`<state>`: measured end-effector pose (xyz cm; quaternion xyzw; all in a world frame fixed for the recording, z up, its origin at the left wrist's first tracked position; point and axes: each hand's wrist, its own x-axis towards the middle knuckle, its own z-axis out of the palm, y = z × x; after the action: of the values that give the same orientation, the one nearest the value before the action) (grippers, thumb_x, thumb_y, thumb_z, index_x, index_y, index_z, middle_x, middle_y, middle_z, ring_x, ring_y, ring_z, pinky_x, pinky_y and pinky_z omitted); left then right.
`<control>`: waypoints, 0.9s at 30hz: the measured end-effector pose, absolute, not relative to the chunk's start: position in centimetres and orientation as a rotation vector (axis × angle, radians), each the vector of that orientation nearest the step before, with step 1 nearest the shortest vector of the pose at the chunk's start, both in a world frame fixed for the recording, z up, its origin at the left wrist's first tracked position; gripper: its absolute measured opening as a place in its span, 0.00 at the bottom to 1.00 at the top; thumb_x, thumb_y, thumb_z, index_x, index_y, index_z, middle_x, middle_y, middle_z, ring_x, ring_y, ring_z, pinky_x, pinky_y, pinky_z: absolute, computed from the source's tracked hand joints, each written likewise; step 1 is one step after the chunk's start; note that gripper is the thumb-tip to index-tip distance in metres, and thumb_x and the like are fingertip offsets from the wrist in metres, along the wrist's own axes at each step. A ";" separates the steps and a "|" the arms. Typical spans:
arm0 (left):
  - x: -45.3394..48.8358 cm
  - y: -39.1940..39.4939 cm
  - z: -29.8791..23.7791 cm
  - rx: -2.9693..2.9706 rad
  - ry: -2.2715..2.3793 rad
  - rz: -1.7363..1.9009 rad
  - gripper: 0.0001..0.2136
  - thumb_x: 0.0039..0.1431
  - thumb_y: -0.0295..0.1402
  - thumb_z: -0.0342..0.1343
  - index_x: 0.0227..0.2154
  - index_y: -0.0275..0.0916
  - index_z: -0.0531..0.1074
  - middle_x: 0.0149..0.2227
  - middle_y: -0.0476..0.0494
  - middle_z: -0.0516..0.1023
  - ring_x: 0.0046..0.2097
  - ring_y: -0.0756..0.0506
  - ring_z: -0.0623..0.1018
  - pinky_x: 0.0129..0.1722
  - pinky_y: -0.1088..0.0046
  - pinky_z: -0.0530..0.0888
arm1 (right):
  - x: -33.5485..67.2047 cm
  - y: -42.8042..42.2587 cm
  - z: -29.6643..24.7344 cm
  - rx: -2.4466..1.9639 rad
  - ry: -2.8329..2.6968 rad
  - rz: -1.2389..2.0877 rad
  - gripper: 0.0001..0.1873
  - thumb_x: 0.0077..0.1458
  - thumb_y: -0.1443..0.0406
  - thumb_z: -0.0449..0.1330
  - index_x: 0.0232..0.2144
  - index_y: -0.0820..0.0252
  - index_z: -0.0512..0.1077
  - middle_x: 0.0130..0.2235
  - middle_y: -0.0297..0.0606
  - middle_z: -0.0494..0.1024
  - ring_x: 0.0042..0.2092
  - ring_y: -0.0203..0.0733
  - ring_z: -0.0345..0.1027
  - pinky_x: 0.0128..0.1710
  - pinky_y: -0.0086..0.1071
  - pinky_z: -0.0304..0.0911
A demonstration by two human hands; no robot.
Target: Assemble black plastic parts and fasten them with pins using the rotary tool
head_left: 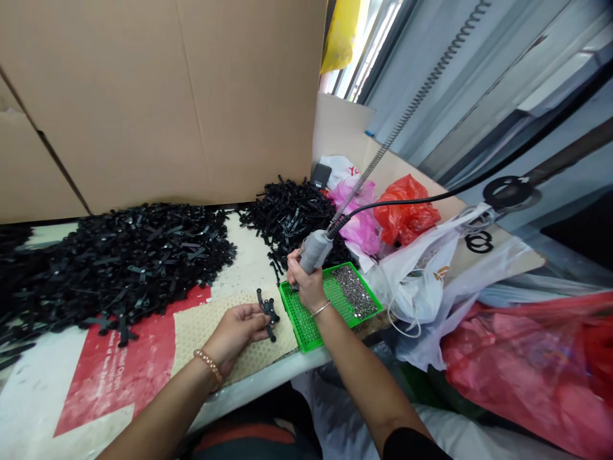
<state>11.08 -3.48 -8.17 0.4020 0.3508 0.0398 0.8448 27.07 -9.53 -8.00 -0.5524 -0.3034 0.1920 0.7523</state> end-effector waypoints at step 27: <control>11.0 -3.8 -8.2 0.827 0.694 0.129 0.09 0.38 0.24 0.67 0.27 0.31 0.76 0.27 0.44 0.78 0.29 0.51 0.75 0.32 0.76 0.76 | 21.3 -9.2 -4.0 -0.917 -0.491 0.542 0.17 0.46 0.58 0.66 0.35 0.60 0.67 0.15 0.21 0.56 0.17 0.29 0.49 0.20 0.24 0.53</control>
<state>11.03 -3.78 -8.16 0.3936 0.3302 0.0611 0.8558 21.28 -9.25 -4.01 -0.4328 -0.2316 0.2556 0.8329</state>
